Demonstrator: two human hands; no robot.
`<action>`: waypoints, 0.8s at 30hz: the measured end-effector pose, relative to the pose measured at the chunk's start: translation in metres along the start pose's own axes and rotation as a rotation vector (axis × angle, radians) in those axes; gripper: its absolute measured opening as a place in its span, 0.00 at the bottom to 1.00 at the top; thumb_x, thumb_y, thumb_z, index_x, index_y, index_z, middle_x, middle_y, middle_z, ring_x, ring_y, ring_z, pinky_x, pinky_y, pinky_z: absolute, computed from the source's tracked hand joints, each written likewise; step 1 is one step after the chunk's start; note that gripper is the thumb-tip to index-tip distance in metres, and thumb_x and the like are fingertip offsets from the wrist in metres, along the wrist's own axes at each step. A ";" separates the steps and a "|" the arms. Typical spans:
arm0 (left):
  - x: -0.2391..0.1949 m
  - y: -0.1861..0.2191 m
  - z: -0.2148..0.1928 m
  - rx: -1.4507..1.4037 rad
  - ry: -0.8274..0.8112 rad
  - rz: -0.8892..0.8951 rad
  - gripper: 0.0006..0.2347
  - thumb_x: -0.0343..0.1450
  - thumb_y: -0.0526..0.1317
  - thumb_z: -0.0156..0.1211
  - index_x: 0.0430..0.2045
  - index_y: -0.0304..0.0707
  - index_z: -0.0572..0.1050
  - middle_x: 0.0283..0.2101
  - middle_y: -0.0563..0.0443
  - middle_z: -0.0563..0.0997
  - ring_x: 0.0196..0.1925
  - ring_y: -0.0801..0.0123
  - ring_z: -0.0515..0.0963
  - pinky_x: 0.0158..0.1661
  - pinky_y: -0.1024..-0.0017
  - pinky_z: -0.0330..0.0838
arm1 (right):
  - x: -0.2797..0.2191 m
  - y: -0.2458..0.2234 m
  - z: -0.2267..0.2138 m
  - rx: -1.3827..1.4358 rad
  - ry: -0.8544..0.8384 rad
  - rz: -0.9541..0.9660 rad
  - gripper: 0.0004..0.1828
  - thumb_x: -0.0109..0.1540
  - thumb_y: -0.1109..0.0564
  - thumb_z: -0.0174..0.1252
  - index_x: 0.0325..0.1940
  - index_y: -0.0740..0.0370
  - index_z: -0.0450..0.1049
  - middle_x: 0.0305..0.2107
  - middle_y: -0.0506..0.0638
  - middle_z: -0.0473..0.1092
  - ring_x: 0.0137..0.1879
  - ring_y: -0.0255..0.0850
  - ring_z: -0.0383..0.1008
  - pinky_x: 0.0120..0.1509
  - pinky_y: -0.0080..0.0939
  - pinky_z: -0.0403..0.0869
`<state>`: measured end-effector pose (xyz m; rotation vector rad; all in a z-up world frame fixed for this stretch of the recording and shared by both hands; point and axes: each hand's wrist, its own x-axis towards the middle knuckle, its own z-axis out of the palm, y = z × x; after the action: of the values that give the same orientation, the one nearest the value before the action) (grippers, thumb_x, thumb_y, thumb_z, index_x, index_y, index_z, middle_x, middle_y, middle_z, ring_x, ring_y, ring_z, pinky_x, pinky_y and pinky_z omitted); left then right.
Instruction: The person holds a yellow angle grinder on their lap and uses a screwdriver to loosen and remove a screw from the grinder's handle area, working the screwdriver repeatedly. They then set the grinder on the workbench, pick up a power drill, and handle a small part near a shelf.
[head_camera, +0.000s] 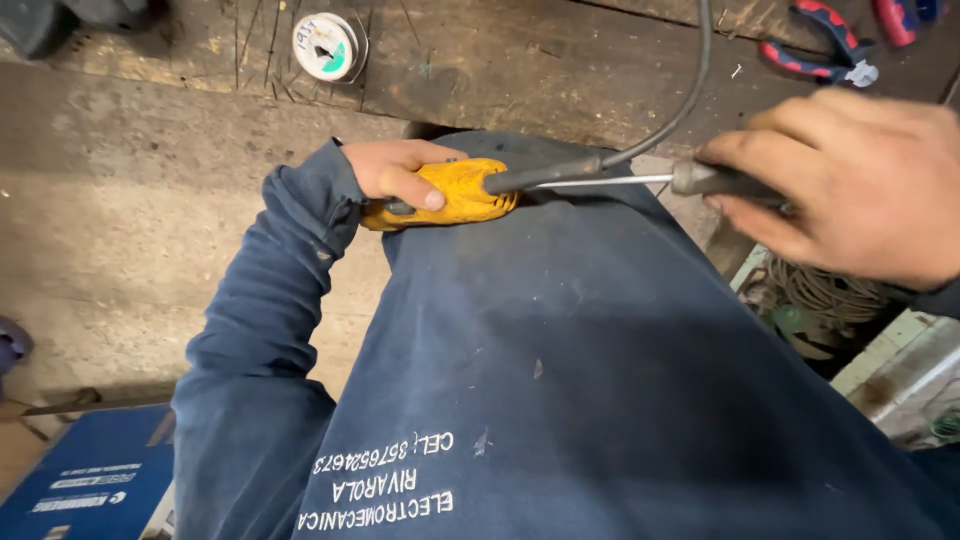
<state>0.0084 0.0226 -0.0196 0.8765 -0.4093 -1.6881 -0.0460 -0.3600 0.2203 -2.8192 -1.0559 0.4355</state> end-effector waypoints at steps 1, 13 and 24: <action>-0.002 -0.001 -0.003 0.000 0.002 -0.005 0.29 0.65 0.49 0.66 0.58 0.31 0.70 0.53 0.51 0.78 0.55 0.71 0.74 0.57 0.73 0.67 | -0.002 0.000 0.002 0.004 0.003 0.001 0.18 0.57 0.47 0.65 0.49 0.54 0.81 0.37 0.46 0.75 0.38 0.41 0.76 0.41 0.39 0.74; -0.005 -0.002 -0.005 0.065 -0.030 -0.017 0.29 0.66 0.50 0.67 0.58 0.29 0.70 0.52 0.50 0.78 0.55 0.70 0.73 0.56 0.73 0.67 | -0.011 -0.005 0.006 0.073 -0.076 0.117 0.21 0.60 0.40 0.64 0.51 0.51 0.84 0.34 0.41 0.79 0.35 0.34 0.77 0.35 0.35 0.74; -0.002 -0.003 -0.003 0.016 -0.011 -0.032 0.28 0.66 0.48 0.66 0.58 0.30 0.70 0.52 0.50 0.78 0.55 0.70 0.74 0.57 0.72 0.67 | -0.010 0.003 0.010 0.063 -0.057 0.074 0.21 0.59 0.39 0.64 0.49 0.52 0.84 0.33 0.42 0.79 0.35 0.33 0.78 0.36 0.33 0.75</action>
<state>0.0087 0.0262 -0.0230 0.8903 -0.4192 -1.7219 -0.0545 -0.3685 0.2130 -2.8130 -0.9321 0.5494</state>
